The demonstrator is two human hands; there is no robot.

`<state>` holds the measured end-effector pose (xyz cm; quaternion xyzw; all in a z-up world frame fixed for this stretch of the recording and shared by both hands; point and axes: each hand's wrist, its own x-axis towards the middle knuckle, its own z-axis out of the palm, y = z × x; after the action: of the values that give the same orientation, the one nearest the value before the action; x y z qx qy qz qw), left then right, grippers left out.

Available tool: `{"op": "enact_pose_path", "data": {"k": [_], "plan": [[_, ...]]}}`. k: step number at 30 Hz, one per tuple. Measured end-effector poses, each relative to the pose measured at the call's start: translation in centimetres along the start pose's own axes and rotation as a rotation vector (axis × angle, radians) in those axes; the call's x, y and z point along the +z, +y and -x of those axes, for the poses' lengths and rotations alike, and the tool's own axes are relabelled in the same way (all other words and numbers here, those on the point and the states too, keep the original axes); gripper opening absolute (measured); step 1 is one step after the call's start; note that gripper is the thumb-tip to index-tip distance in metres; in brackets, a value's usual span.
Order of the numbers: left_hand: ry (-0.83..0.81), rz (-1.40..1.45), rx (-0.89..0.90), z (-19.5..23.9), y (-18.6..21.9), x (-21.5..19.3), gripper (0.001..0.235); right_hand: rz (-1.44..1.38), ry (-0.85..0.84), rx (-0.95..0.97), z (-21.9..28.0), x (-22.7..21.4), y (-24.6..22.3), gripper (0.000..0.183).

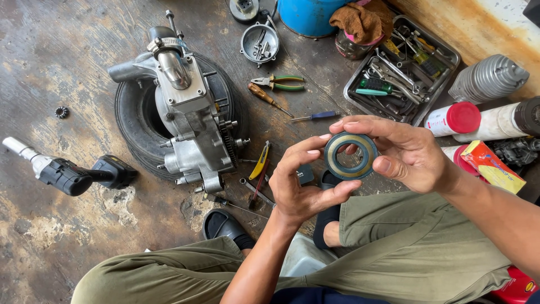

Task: The person works on a disassembled engine placed on a tire, handling a bearing and a small box of parts. They use a screwdriver to manipulate a small component and then reassemble parts of the engine casing.

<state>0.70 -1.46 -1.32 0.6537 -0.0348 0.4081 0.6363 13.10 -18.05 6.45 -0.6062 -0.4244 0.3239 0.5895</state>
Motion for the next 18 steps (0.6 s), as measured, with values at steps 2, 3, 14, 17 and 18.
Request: {"op": "enact_pose_path", "data": {"k": [2, 3, 14, 17, 18], "plan": [[-0.002, 0.012, -0.006, 0.0, -0.1, -0.1, 0.075, -0.019, -0.003, 0.003, -0.1, 0.0, 0.0, 0.056], [-0.003, 0.024, -0.013, 0.1, -0.2, -0.1, 0.074, -0.038, -0.007, 0.007, -0.2, 0.0, 0.0, 0.059], [-0.129, 0.009, -0.115, -1.4, -3.5, -1.1, 0.073, 0.365, -0.048, -0.183, -1.9, -1.6, 2.6, 0.066], [-0.154, 0.019, -0.222, -0.4, -4.7, -1.0, 0.066, 0.395, -0.074, -0.146, -1.7, -2.0, 3.9, 0.063], [-0.157, 0.006, -0.275, -0.1, -5.1, -1.0, 0.062, 0.401, -0.083, -0.13, -1.8, -2.1, 4.3, 0.062]]}}
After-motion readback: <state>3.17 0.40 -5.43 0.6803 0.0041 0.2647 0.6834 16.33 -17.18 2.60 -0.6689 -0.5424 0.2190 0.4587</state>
